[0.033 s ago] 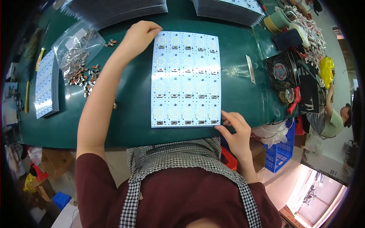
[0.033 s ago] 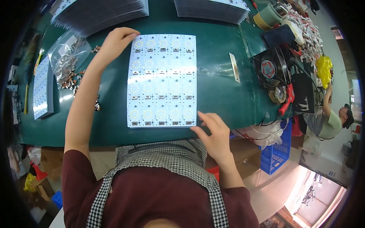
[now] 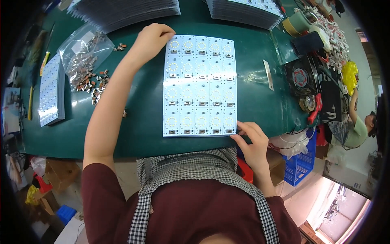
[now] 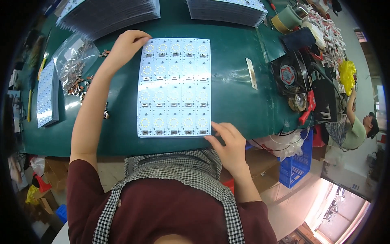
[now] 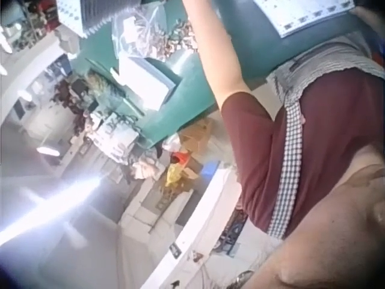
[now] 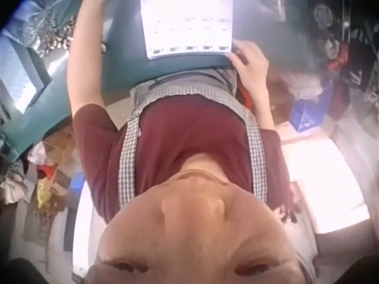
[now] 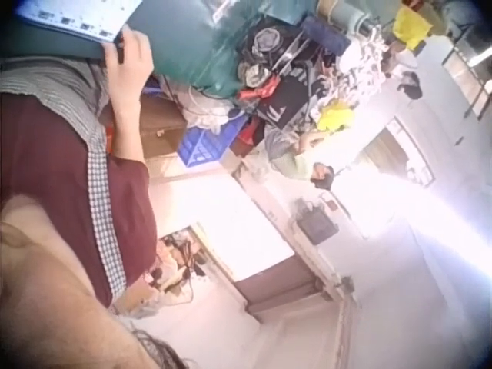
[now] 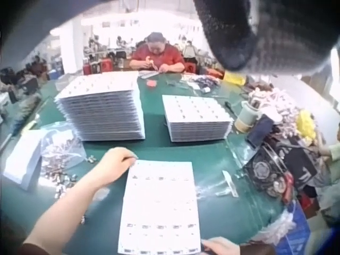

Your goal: The person assembles electronic components onto LED light circuit boards by hand.

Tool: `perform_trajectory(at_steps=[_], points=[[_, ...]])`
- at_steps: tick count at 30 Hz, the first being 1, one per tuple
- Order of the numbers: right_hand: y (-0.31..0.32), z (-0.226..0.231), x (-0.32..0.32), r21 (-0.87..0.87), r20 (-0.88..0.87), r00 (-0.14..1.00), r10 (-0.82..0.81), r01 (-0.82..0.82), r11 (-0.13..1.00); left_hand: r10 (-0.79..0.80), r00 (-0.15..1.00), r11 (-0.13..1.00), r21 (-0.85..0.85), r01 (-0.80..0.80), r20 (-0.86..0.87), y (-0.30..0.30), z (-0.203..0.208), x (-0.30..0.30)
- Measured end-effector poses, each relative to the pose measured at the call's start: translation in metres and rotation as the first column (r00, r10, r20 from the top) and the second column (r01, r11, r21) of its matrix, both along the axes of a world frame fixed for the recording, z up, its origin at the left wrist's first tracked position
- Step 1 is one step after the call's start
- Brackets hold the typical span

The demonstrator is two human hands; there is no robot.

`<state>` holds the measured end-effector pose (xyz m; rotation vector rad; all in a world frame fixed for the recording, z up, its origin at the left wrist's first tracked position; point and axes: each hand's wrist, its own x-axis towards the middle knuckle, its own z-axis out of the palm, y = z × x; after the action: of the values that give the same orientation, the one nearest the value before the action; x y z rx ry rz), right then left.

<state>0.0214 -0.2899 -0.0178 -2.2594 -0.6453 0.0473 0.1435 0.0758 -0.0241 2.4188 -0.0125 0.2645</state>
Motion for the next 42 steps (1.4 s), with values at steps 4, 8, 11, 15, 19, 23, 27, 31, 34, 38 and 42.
perform_trajectory(at_steps=[4,8,11,15,19,23,27,31,34,38,42], points=[[0.000,-0.001,-0.004,-0.010,0.056,0.998,-0.041,0.042,0.999,-0.002,1.000,1.000,-0.030,0.002,-0.018,-0.004,-0.002,0.006],[0.002,0.001,-0.005,-0.002,0.041,0.998,-0.041,0.041,0.999,-0.004,0.999,1.000,0.007,0.004,0.033,0.000,-0.003,0.008],[0.002,-0.003,-0.001,-0.035,0.150,0.989,-0.003,0.008,0.999,0.009,0.999,0.999,0.037,-0.011,0.041,-0.003,-0.002,0.010],[0.001,-0.005,0.001,-0.070,0.292,0.956,0.037,-0.017,0.997,-0.032,0.999,0.992,-0.124,0.028,-0.028,-0.002,-0.001,0.018],[-0.003,-0.002,0.001,-0.021,0.316,0.948,0.035,-0.030,0.999,-0.037,0.999,0.988,-0.149,0.034,-0.020,0.002,-0.001,0.024],[-0.004,0.007,0.003,0.090,0.285,0.959,0.013,-0.041,0.995,-0.076,0.992,0.901,-0.434,0.025,-0.100,0.007,0.007,0.017],[-0.024,0.031,0.018,0.263,0.192,0.980,-0.049,-0.003,0.965,-0.105,0.972,0.821,-0.570,-0.034,-0.208,0.010,0.028,0.009],[-0.060,0.057,0.051,0.552,-0.325,0.928,-0.180,0.341,0.761,-0.257,0.934,0.627,-0.779,-0.036,-0.250,0.001,0.062,-0.007],[-0.074,0.084,0.110,0.540,-0.344,0.924,-0.167,0.340,0.770,-0.356,0.904,0.514,-0.858,-0.022,-0.236,0.001,0.070,-0.006],[-0.081,0.113,0.214,0.543,-0.453,0.887,-0.095,0.358,0.760,-0.391,0.908,0.375,-0.927,0.008,-0.150,-0.012,0.075,0.011],[-0.067,0.144,0.307,0.507,-0.403,0.907,-0.126,0.335,0.794,-0.241,0.967,0.330,-0.944,0.002,-0.082,-0.035,0.087,0.044]])
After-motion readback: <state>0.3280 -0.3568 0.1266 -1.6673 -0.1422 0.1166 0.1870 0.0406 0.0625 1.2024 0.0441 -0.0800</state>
